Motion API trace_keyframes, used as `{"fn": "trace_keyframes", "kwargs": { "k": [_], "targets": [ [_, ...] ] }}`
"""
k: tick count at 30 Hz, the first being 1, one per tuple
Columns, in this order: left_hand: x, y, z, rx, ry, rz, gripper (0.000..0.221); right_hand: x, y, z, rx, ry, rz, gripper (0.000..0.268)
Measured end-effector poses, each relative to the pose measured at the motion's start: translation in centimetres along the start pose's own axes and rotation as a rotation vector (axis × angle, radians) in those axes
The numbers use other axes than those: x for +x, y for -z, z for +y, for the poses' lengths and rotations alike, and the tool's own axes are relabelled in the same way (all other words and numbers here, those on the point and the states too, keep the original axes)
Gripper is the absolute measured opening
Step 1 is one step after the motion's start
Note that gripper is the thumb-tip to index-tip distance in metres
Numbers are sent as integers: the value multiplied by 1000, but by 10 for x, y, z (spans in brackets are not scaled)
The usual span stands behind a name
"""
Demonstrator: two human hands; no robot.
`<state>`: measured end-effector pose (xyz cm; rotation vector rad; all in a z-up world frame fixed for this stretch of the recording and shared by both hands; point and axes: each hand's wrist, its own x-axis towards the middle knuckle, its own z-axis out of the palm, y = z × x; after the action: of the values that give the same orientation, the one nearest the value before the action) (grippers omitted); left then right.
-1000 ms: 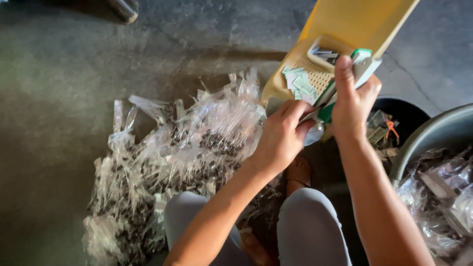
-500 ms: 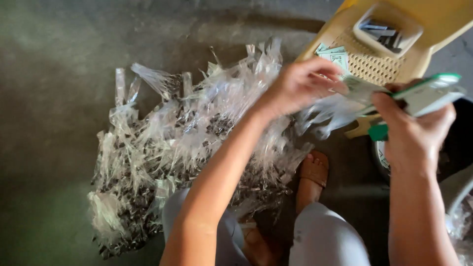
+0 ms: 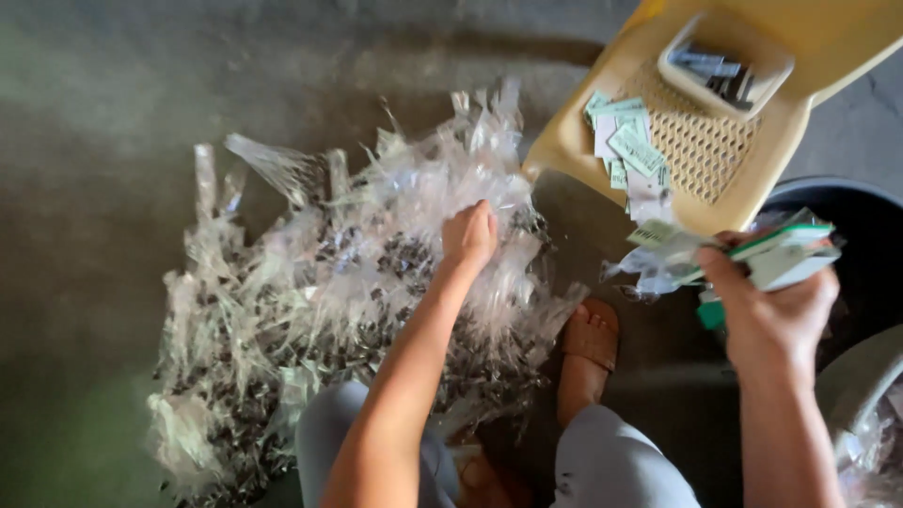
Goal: The person is manually stapling paper labels onto small plastic bags containing items.
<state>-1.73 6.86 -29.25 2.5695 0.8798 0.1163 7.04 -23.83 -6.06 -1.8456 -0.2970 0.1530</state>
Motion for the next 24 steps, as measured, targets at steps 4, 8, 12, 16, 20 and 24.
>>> {"fn": "trace_keyframes", "kwargs": {
  "k": [4,8,12,16,20,24],
  "targets": [
    [-10,69,19,-693,129,-86,14,-15,-16,-10,-19,-22,-42,25],
    [-38,150,57,-562,-103,134,15,-27,-33,-12,-132,168,-86,31],
    [-81,256,94,-474,-188,209,17,-31,-29,-33,-169,242,-18,27],
    [-131,349,123,-616,-491,642,31,-32,1,-61,-272,312,-4,35],
    [-106,356,133,-652,-471,1027,69,-36,16,-93,-141,244,-15,30],
    [-60,316,143,-660,-492,805,30,-39,20,-108,-25,240,15,18]
  ]
}}
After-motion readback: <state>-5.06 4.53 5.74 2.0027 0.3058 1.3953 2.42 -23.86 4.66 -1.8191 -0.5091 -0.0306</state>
